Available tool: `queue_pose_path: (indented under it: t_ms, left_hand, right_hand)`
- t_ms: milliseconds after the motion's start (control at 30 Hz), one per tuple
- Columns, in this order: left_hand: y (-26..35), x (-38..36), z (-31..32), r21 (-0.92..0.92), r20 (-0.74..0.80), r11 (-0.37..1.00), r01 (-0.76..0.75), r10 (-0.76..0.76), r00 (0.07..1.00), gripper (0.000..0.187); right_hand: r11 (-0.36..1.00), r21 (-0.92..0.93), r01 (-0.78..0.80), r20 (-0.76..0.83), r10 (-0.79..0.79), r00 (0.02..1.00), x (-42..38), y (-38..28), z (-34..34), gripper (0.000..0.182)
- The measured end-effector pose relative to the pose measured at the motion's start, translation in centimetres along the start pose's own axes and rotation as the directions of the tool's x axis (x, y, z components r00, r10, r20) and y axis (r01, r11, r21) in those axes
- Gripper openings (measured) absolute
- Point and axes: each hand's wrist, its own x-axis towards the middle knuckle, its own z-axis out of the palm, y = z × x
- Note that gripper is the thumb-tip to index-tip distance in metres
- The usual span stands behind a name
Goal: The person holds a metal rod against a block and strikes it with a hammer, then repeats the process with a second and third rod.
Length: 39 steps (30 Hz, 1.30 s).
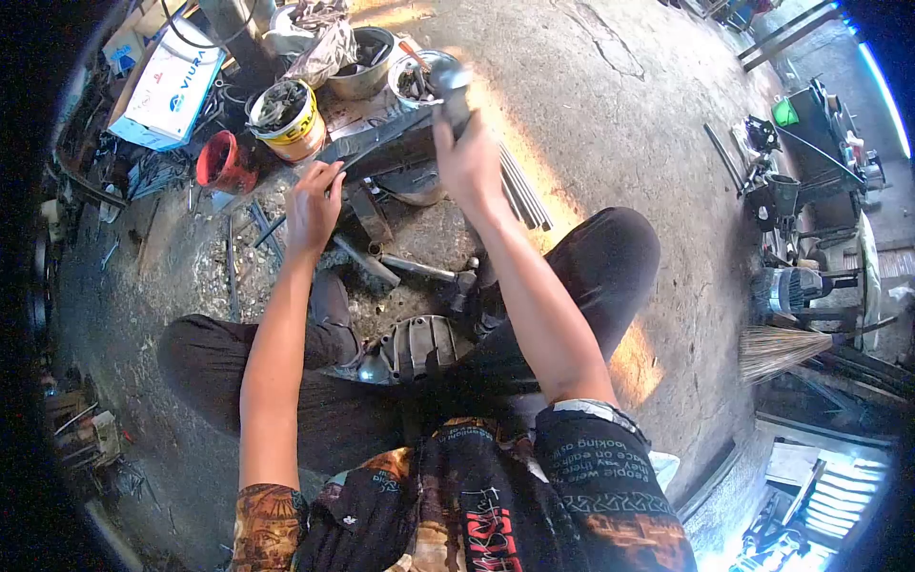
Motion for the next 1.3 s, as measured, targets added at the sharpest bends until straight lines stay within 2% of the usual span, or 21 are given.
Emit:
queue_pose_path:
  t_ms: [33, 67, 133, 233, 300, 400, 433, 533, 567, 633, 667, 700, 767, 800, 867, 1033, 1100, 1133, 1167, 1233, 1300]
  left_hand:
    - [0.2, -0.1, -0.2, -0.001, 0.016, 1.0, 0.01, -0.01, 1.0, 0.016]
    - [0.3, -0.1, -0.4, 0.0, 0.03, 1.0, 0.02, -0.02, 0.999, 0.017]
    - [0.6, 0.3, -0.9, 0.008, 0.034, 0.999, 0.037, -0.037, 0.999, 0.018]
    - [0.1, -0.3, -0.4, 0.01, 0.036, 0.999, 0.039, -0.04, 0.999, 0.017]
    - [-0.4, -0.3, -0.1, 0.011, 0.025, 1.0, 0.021, -0.021, 0.999, 0.017]
    - [-0.6, -0.4, -0.2, -0.033, 0.023, 0.999, -0.032, 0.033, 0.999, 0.016]
    - [-0.1, -0.1, -0.3, -0.033, 0.032, 0.999, -0.029, 0.03, 0.999, 0.016]
    - [-0.1, -0.2, -0.1, -0.046, 0.046, 0.999, -0.023, 0.025, 0.999, 0.015]
    - [0.0, 0.0, 0.1, -0.056, 0.038, 0.998, -0.028, 0.03, 0.999, 0.015]
    - [0.1, 0.2, -0.1, -0.07, 0.026, 0.997, -0.022, 0.024, 0.999, 0.015]
    - [0.2, 0.2, -0.3, -0.056, 0.037, 0.998, -0.029, 0.031, 0.999, 0.016]
    - [0.2, 0.2, -0.4, -0.042, 0.048, 0.998, -0.036, 0.038, 0.998, 0.016]
    - [0.1, 0.1, -0.4, -0.017, 0.049, 0.999, -0.028, 0.029, 0.998, 0.016]
    - [0.0, 0.3, -0.5, -0.022, 0.033, 0.999, -0.032, 0.033, 0.999, 0.017]
    - [0.0, -0.2, -1.0, -0.022, 0.02, 0.999, -0.028, 0.028, 0.999, 0.017]
    - [0.2, -0.2, -0.6, -0.071, 0.03, 0.997, -0.033, 0.035, 0.999, 0.018]
    - [0.0, -0.3, -0.5, -0.098, 0.049, 0.995, -0.005, 0.01, 0.999, 0.019]
    - [0.2, -0.2, -0.7, -0.086, 0.058, 0.996, 0.01, -0.005, 0.998, 0.019]
    - [0.2, -0.2, -0.7, -0.075, 0.07, 0.997, 0.026, -0.02, 0.997, 0.02]
    - [-0.2, -0.2, -0.4, -0.045, 0.072, 0.998, 0.044, -0.041, 0.997, 0.02]
    - [-0.4, -0.1, -0.3, -0.073, 0.034, 0.997, 0.008, -0.005, 0.999, 0.019]
  right_hand:
    - [0.969, -0.227, -0.096, 0.14, 0.129, 0.982, 0.0, 1.6, 1.2, 0.05]
    - [0.97, -0.225, -0.092, 0.138, 0.126, 0.983, 0.2, 1.7, 1.1, 0.05]
    - [0.904, -0.168, -0.392, 0.238, 0.423, 0.874, 0.8, 2.0, 0.7, 0.058]
    - [0.937, -0.11, -0.331, 0.177, 0.346, 0.921, 1.8, 2.4, -0.5, 0.061]
    - [0.933, -0.063, -0.354, 0.221, 0.359, 0.907, 1.8, 1.4, -1.8, 0.065]
    - [0.94, -0.201, -0.274, 0.165, 0.308, 0.937, 2.1, -0.5, -2.6, 0.063]
    - [0.962, -0.212, -0.173, 0.104, 0.199, 0.975, 1.7, -2.7, -3.5, 0.057]
    - [0.998, 0.059, 0.031, -0.129, -0.023, 0.991, 1.2, -6.0, -4.4, 0.047]
    - [0.998, 0.057, 0.029, -0.133, -0.021, 0.991, 0.8, -6.2, -4.2, 0.047]
    - [0.953, 0.297, 0.062, -0.131, -0.023, 0.991, 0.4, -6.7, -3.7, 0.038]
    - [0.992, 0.12, 0.038, -0.132, -0.022, 0.991, 0.4, -4.0, -2.0, 0.033]
    - [0.999, 0.046, 0.021, 0.009, -0.022, 1.0, 0.4, -2.4, -1.1, 0.04]
    - [0.958, -0.186, -0.219, 0.125, 0.244, 0.962, 1.2, 3.1, 2.3, 0.047]
    - [0.96, -0.184, -0.213, 0.125, 0.238, 0.963, 1.4, 3.5, 2.3, 0.047]
    - [0.938, -0.082, -0.337, 0.149, 0.346, 0.926, 1.4, 4.6, 1.7, 0.056]
    - [0.922, 0.032, -0.385, 0.163, 0.375, 0.913, 1.6, 1.4, -0.9, 0.06]
    - [0.947, -0.148, -0.287, 0.144, 0.307, 0.941, 1.8, -0.7, -2.6, 0.057]
    - [0.962, -0.044, -0.269, 0.111, 0.272, 0.956, 1.4, -3.2, -3.6, 0.052]
    - [0.992, 0.016, -0.126, 0.038, 0.126, 0.991, 2.1, -2.1, -3.2, 0.051]
    - [0.992, 0.127, 0.001, -0.09, 0.011, 0.996, 1.9, -5.1, -4.5, 0.048]
    - [0.977, 0.214, 0.017, -0.124, 0.01, 0.992, 1.7, -5.6, -3.9, 0.046]
